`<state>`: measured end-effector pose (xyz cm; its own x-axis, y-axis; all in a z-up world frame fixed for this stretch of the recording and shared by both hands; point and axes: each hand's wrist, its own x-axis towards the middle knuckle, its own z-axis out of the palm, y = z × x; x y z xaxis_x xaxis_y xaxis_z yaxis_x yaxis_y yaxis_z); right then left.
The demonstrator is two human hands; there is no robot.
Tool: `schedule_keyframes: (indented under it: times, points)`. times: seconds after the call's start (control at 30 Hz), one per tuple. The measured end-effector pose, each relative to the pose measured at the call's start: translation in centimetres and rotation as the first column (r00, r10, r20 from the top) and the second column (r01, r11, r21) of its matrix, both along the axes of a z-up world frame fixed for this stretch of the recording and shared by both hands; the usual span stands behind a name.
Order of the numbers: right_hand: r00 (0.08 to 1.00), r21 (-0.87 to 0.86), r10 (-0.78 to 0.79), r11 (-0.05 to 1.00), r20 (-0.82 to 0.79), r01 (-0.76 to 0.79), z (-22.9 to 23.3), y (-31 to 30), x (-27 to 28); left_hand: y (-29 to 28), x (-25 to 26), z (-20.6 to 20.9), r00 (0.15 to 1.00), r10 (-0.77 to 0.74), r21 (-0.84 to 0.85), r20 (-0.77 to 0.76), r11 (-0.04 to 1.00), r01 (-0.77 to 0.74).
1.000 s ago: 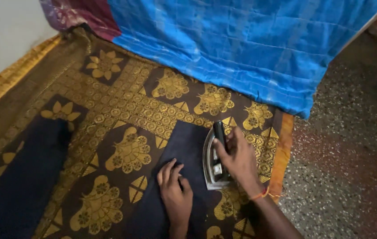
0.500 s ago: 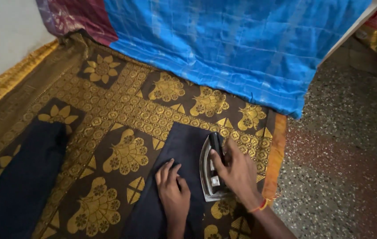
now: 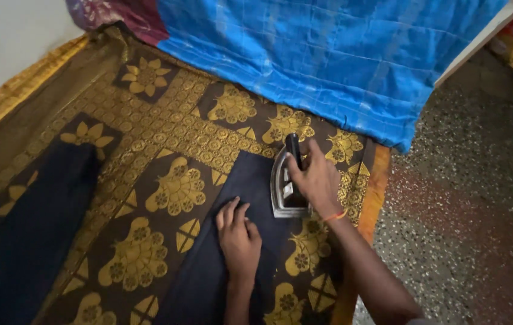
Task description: The person unfolds a dark pair of trousers on a patterned bedsheet, smooths them out, and uses an electric iron to press the fabric. The person irons the leg sections and the waist area, adjusting the garment with their hands between passes.
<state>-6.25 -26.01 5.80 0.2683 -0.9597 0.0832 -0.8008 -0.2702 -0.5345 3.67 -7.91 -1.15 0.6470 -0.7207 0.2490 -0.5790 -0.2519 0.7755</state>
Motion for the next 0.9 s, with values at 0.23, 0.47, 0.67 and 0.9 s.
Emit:
schedule_keyframes:
  times: [0.23,0.47,0.67,0.9]
  points:
    - [0.998,-0.028,0.001,1.000,-0.057,-0.003,0.2,0.8,-0.3,2.6,-2.1,1.9,0.952,-0.223,0.312,0.212,0.938,0.150]
    - [0.995,-0.002,0.098,0.995,-0.001,-0.098,0.8,6.6,-3.4,6.8,-4.7,3.1,0.945,-0.251,0.346,0.210,0.923,0.168]
    - [0.995,0.092,0.067,0.994,-0.069,-0.060,0.1,7.9,-4.2,6.7,-5.4,2.6,0.954,-0.209,0.361,0.214,0.924,0.121]
    - [0.999,-0.049,0.048,0.998,0.015,-0.047,-1.9,1.9,-1.5,6.8,-5.4,2.6,0.949,-0.205,0.278,0.240,0.951,0.135]
